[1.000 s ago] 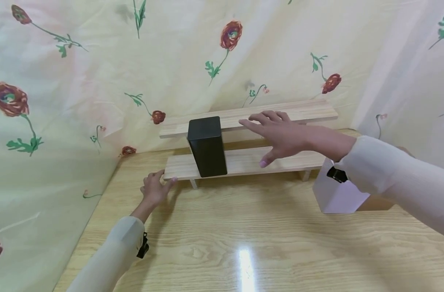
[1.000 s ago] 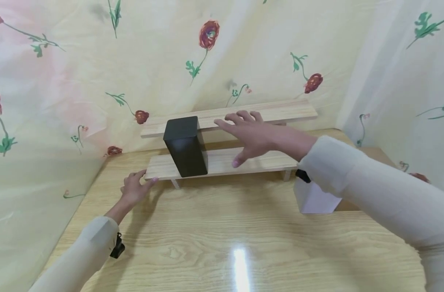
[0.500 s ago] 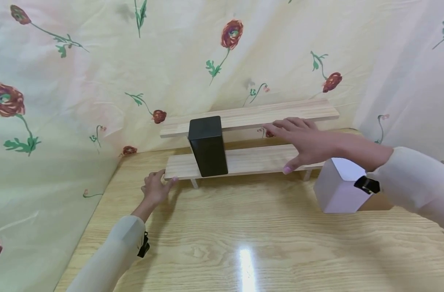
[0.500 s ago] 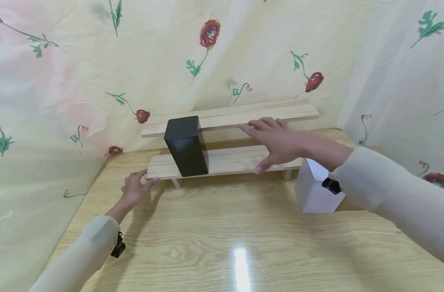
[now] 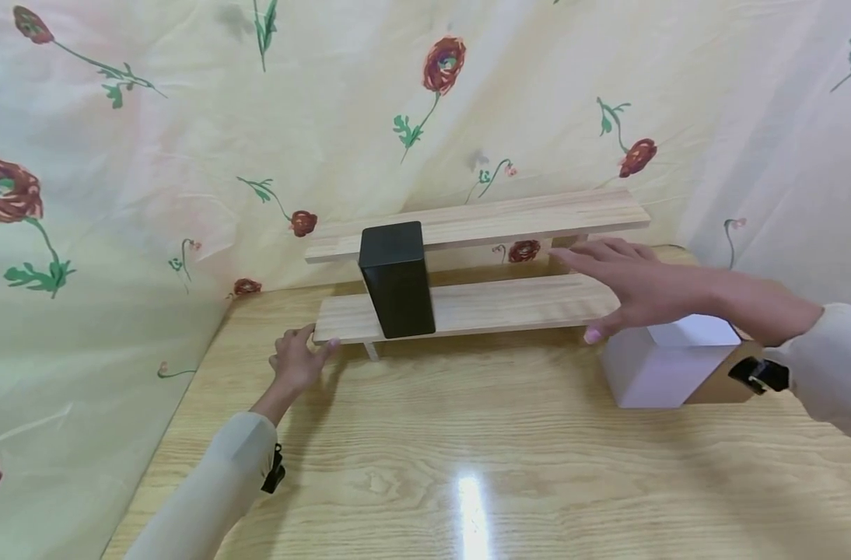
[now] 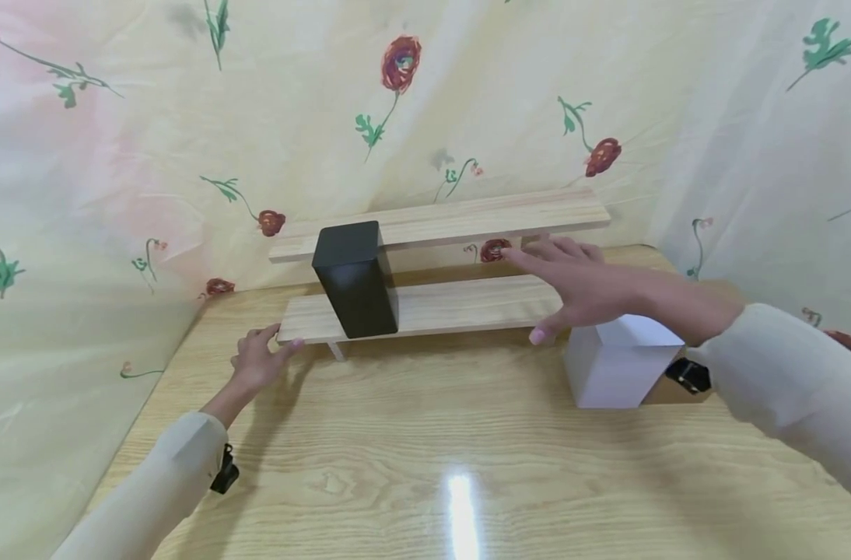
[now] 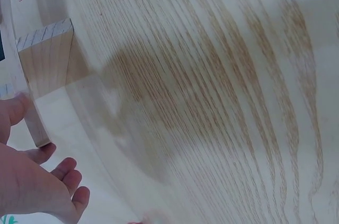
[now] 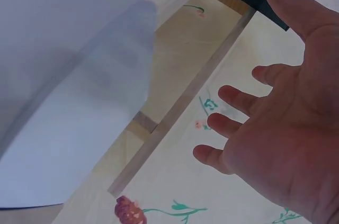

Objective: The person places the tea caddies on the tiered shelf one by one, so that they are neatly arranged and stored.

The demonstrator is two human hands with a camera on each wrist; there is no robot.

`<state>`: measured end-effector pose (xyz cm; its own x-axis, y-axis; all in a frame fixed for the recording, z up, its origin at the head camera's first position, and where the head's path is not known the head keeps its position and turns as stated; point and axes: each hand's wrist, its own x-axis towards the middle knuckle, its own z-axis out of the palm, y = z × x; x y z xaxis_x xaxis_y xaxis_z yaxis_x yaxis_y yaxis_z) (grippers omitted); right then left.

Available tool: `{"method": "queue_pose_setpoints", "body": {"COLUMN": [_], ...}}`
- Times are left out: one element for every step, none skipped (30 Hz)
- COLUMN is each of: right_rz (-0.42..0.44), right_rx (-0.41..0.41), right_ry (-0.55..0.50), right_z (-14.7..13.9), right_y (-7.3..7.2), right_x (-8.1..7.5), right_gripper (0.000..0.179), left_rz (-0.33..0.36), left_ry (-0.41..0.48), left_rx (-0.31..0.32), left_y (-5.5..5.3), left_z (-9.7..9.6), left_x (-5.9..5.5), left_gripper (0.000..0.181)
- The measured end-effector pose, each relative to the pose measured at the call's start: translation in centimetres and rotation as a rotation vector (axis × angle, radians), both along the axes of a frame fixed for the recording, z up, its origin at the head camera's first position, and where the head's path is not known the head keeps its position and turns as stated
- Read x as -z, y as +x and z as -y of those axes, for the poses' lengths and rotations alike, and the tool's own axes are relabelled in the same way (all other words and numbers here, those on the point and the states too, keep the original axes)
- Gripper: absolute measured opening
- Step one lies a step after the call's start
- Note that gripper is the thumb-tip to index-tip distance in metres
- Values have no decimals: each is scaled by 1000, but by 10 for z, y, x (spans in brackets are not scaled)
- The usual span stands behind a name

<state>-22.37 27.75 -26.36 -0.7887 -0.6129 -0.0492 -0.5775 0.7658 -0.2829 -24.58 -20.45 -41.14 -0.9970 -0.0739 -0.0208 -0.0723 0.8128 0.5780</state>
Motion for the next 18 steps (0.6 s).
{"method": "queue_pose_setpoints", "body": {"right_rz": [3, 6, 12, 18, 22, 26, 28, 32, 39, 45, 53, 66, 79, 93, 106, 117, 121, 121], "right_rx": [4, 3, 4, 4, 2, -1, -7, -13, -14, -16, -16, -11, -8, -5, 3, 7, 11, 13], "right_ry": [-1, -4, -2, 1, 4, 10, 14, 17, 25, 30, 39, 46, 54, 65, 74, 80, 87, 90], "right_z": [-3, -7, -10, -14, -18, -21, -25, -29, -32, -35, -38, -41, -44, -47, -49, -52, -54, -57], "right_y": [0, 1, 1, 1, 1, 1, 1, 0, 0, 0, -1, -1, -1, -1, 0, 0, 0, 1], "right_x": [1, 2, 2, 3, 4, 5, 6, 7, 8, 9, 11, 12, 14, 15, 16, 18, 20, 21], "right_gripper": [112, 112, 111, 110, 110, 110, 110, 110, 111, 112, 113, 115, 117, 119, 121, 123, 124, 125], "left_rz": [0, 0, 0, -1, -1, -1, -1, 1, 2, 3, 4, 2, 2, 1, -2, -4, -6, -7], "left_ry": [2, 1, 0, -1, 0, 0, 1, 0, -1, 0, -1, -2, -1, 0, 1, 4, 4, 5], "left_rx": [-1, -1, -2, -3, -5, -6, -7, -8, -9, -9, -10, -10, -11, -11, -12, -12, -11, -10], "left_y": [0, 0, 0, 0, 0, 0, 0, 0, 0, 0, 0, 0, 0, 0, 0, -1, 0, -1], "left_z": [0, 0, 0, -1, 0, -1, 0, -1, 0, 0, -1, -1, -1, 0, 0, 0, 0, 0], "left_x": [0, -1, -1, -1, -1, -1, -1, -1, -1, -1, -1, -1, -1, -1, 0, 0, 0, 0], "left_gripper": [68, 69, 69, 69, 69, 69, 69, 69, 69, 69, 69, 69, 69, 69, 68, 68, 68, 67]}}
